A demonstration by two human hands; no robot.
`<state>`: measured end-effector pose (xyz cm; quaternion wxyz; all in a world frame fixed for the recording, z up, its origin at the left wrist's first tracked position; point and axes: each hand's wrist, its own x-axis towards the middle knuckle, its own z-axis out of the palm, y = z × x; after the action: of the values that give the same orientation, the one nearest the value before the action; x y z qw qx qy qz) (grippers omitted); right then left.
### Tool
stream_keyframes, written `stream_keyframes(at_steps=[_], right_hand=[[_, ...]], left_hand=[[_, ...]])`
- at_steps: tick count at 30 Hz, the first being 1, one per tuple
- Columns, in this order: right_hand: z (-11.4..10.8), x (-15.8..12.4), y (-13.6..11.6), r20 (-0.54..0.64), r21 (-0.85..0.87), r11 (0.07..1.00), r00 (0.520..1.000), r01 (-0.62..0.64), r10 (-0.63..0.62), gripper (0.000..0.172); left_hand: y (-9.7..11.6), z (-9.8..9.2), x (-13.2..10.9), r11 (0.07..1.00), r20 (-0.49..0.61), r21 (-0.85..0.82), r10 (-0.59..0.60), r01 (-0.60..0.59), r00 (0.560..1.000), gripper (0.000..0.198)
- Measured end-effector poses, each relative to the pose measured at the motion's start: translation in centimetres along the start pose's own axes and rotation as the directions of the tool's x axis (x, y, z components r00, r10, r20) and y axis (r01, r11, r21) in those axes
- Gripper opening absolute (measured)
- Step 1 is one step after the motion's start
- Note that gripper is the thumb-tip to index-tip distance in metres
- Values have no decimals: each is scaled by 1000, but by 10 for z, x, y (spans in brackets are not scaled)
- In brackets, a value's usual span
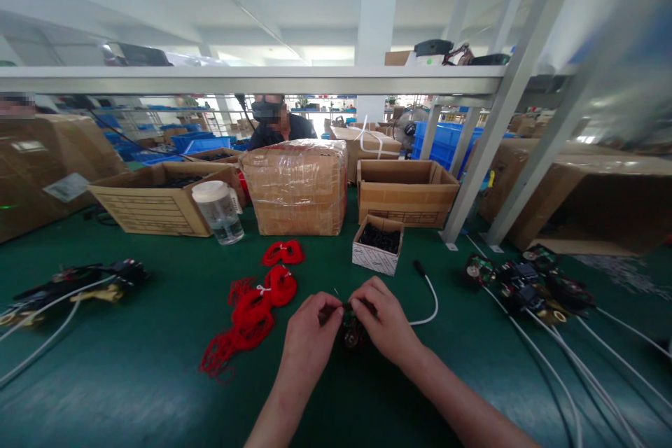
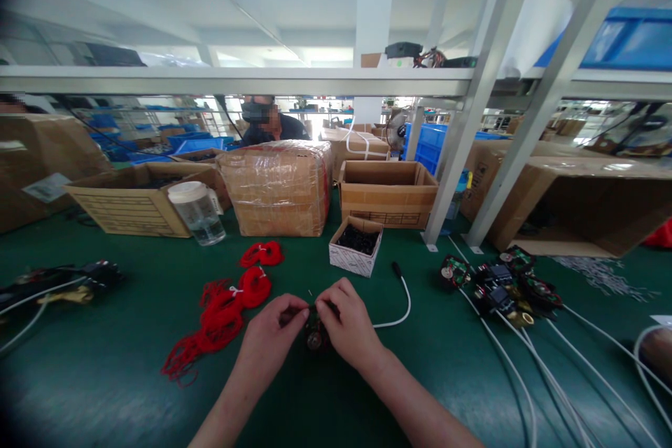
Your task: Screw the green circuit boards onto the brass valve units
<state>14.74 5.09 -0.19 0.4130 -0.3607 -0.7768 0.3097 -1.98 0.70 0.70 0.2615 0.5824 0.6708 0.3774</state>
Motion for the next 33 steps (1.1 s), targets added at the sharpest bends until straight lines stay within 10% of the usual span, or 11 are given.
stream_keyframes(at_steps=[33], right_hand=[[-3,-2,-1,-69,-107,993,997,-53,46,12]], left_hand=[[3,-4,0,997,-37,-22,70,-71,997,13]])
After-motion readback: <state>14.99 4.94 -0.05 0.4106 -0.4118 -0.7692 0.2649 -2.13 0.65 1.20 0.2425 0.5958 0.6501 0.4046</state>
